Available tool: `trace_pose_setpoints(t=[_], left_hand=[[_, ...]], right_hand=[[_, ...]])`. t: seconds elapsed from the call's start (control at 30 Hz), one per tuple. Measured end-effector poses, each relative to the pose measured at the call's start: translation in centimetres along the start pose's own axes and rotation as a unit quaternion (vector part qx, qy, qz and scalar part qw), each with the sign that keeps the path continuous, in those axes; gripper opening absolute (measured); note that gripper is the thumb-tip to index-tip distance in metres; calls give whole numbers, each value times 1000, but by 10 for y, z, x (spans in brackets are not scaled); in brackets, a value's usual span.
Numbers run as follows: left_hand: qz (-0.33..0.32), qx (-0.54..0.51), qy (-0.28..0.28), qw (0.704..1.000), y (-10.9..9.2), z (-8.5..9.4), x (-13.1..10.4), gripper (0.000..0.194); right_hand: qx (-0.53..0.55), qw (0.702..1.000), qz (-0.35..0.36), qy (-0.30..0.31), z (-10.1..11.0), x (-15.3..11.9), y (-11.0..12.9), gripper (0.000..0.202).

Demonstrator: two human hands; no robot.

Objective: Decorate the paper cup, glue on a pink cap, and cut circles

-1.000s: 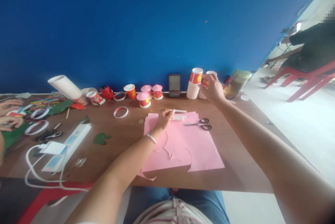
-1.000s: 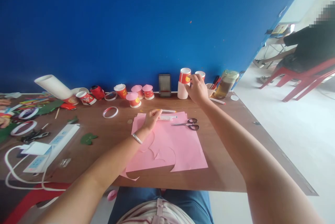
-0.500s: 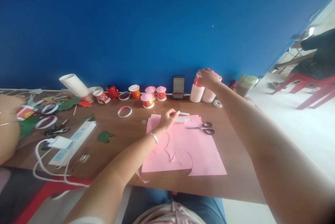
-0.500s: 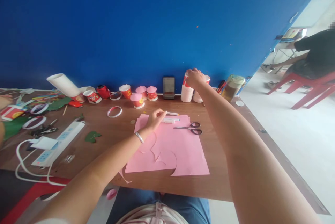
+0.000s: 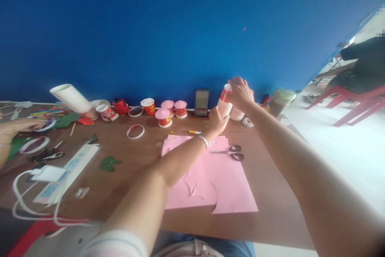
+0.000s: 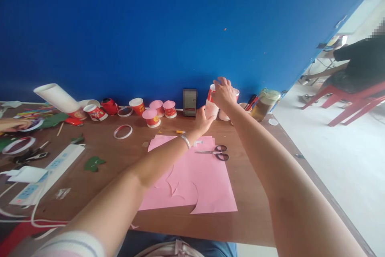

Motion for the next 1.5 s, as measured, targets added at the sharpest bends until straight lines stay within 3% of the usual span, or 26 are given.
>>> trace_pose_setpoints(t=[0.07,0.2,0.3,0.43,0.6,0.77,0.93,1.03,1.27,1.37,1.5], left_hand=[[0,14,-4,1000,10,16,-8,49],[21,44,-3,999,32,72,-20,21],[23,71,-4,997,41,111,-28,19],[-4,97,7,995,42,145,-47,18],[-36,126,32,991,40,178,-77,14],[-38,159,46,985,46,209,-103,10],[-22,226,33,973,53,244,-132,11],[5,286,24,958,59,273,-148,10],[108,435,-31,893,87,348,-150,22],[132,468,-12,874,98,360,-145,16],[138,488,-4,862,101,355,-144,18]], right_hand=[[2,997,29,-66,-3,-15,10,48],[-11,997,60,39,-40,-49,40,46],[-25,991,108,77,-77,-64,58,59],[-48,986,128,93,-108,-61,63,71],[-65,985,123,98,-123,-48,53,67],[-79,984,128,99,-122,-51,53,65],[-76,983,143,82,-100,-69,60,61],[-73,982,159,64,-89,-93,60,58],[-49,952,289,-85,-77,-170,59,33],[-21,946,306,-102,-70,-191,64,28],[7,950,298,-95,-63,-207,68,26]])
Point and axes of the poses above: each hand's wrist, its own x-axis towards the middle knuckle, its own z-axis out of the back of the hand, y = z × x, the point moved 1 cm from there along x, towards the middle knuckle, and after that the axes turned 5 degrees about y, right-handed, at the moved point
